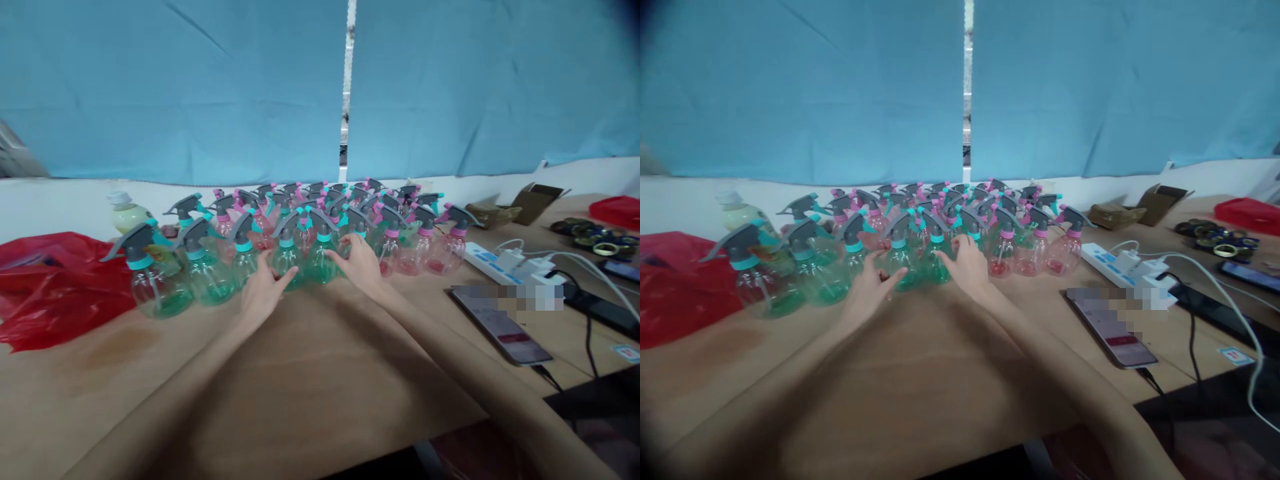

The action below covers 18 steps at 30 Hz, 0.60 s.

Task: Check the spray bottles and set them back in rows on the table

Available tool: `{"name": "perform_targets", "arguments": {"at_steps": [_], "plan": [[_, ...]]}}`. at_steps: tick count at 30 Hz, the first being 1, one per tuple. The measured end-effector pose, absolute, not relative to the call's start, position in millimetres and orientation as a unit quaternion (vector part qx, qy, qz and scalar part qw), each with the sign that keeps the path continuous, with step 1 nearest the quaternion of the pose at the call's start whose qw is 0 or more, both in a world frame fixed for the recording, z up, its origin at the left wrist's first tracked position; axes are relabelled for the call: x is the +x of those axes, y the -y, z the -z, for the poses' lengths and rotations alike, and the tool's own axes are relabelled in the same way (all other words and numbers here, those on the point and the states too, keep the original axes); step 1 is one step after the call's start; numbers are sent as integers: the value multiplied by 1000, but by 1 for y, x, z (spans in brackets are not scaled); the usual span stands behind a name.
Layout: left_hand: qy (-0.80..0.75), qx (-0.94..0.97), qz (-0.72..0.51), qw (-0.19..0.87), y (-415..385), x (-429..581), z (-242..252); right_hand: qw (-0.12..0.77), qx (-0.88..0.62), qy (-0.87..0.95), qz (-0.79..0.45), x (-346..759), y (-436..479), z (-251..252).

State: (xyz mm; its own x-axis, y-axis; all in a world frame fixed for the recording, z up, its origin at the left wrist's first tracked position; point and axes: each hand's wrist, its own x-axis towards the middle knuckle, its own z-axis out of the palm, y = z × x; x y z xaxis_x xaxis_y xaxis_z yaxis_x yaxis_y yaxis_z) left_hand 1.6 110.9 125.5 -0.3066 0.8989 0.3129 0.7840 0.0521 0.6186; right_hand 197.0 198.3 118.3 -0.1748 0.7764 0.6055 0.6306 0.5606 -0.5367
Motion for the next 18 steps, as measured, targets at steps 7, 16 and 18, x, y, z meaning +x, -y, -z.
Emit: {"name": "perform_targets", "arguments": {"at_steps": [7,16,18], "plan": [[-788,558,-260,18,-129,5,-135,411,-502,754,-102,175,-213,-110],[-799,554,-233,10,-133,11,-136,365,-521,766,-91,175,-219,-113],[-798,554,-235,12,-134,10,-136,360,-520,770,-87,179,-220,-113]]}}
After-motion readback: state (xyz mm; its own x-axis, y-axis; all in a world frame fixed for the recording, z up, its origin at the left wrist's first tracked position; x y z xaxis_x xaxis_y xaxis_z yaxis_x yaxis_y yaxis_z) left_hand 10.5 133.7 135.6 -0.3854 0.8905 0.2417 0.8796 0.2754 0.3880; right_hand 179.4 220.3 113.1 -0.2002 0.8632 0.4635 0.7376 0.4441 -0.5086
